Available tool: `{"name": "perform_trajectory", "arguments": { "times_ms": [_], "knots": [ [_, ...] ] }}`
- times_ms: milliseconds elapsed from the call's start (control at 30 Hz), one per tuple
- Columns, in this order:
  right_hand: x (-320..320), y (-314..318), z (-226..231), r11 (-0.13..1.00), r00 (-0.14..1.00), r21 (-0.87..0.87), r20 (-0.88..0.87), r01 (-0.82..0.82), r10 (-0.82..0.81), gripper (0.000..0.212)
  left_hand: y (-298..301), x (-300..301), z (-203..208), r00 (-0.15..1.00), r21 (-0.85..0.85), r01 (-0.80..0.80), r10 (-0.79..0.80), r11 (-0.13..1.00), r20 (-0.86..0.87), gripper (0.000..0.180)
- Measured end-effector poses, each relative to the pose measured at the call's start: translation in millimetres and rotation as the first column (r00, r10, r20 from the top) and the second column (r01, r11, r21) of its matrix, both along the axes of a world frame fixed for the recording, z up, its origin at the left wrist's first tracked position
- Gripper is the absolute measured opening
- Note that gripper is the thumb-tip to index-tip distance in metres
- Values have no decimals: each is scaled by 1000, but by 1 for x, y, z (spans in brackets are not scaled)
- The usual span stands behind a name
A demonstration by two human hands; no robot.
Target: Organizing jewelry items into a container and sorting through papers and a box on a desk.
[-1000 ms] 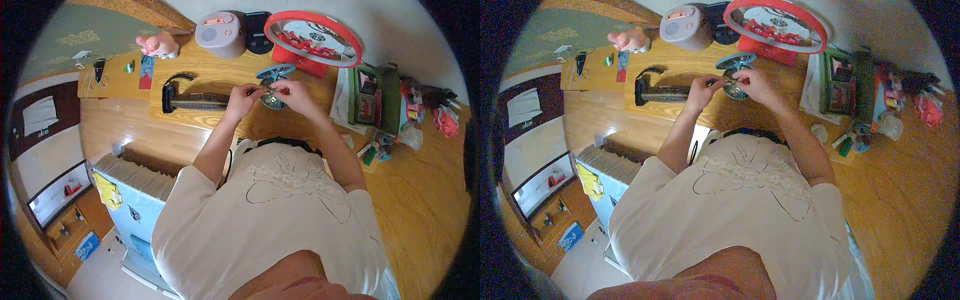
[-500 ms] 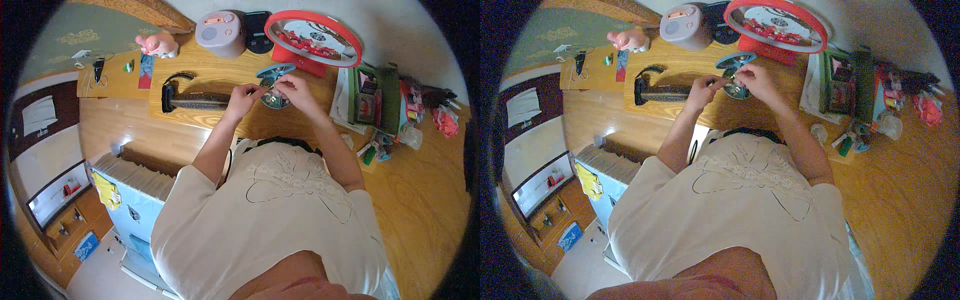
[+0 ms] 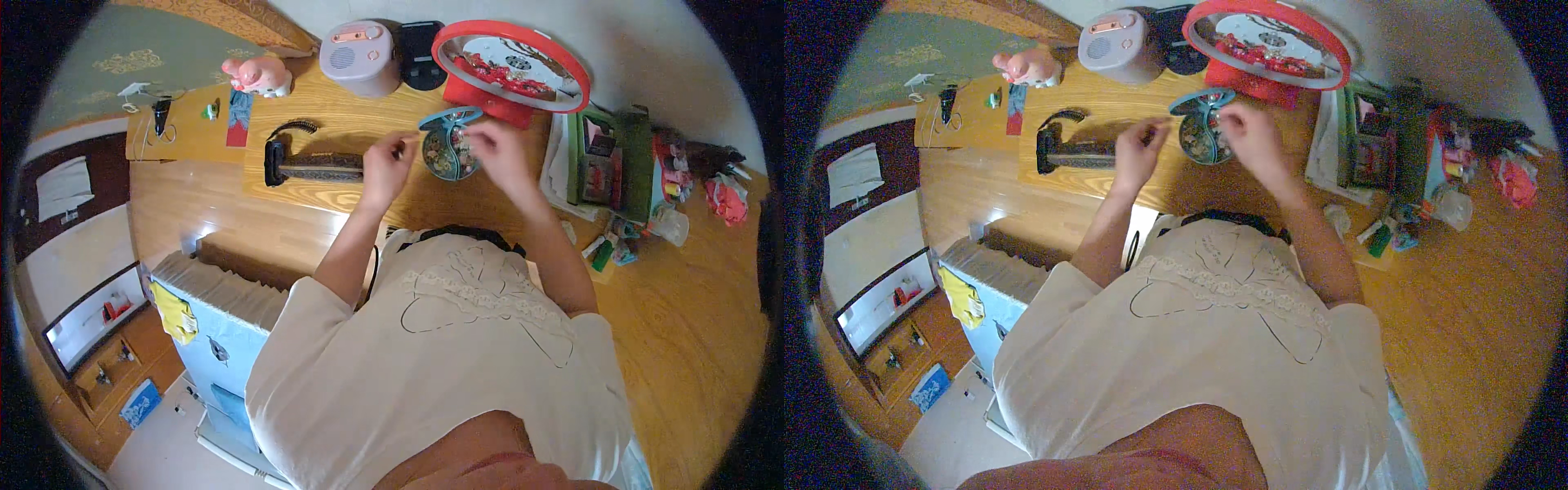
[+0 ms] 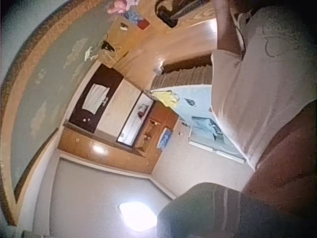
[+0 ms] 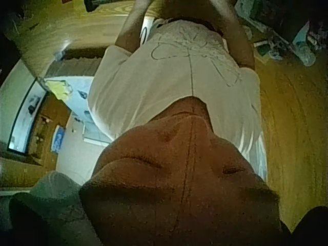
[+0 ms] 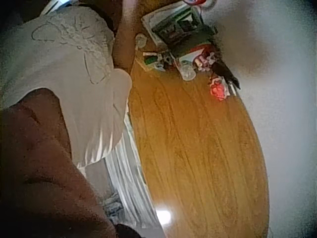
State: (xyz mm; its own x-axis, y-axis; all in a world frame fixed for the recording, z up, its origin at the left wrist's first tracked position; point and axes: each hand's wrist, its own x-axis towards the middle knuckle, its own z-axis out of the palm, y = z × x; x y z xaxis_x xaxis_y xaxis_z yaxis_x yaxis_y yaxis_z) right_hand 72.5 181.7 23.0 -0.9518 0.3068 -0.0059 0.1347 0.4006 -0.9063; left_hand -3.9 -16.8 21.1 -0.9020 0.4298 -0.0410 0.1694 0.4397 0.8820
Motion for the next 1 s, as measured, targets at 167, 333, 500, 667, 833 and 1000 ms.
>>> {"name": "perform_trajectory", "arguments": {
  "times_ms": [167,333,500,667,833,1000],
  "knots": [
    [-12,29,35,985,996,-144,-10,91,-93,28,18,-14,16,983,228,-35,-7,973,183,23],
    [6,27,12,988,997,-145,53,-54,63,34,13,-7,-2,972,109,74,-96,991,214,27],
    [32,32,-51,987,993,-138,81,-78,89,37,-4,11,-27,954,-13,38,-32,999,298,56],
    [27,25,-85,973,962,-223,252,-52,110,55,6,23,-27,937,-193,190,-119,963,328,65],
    [23,24,-110,898,954,-437,243,-53,175,60,10,27,-38,934,-279,246,-150,928,323,69],
    [11,-1,-75,788,905,-613,300,-58,301,61,0,30,-69,958,-370,176,-72,912,278,74]
  ]
}}
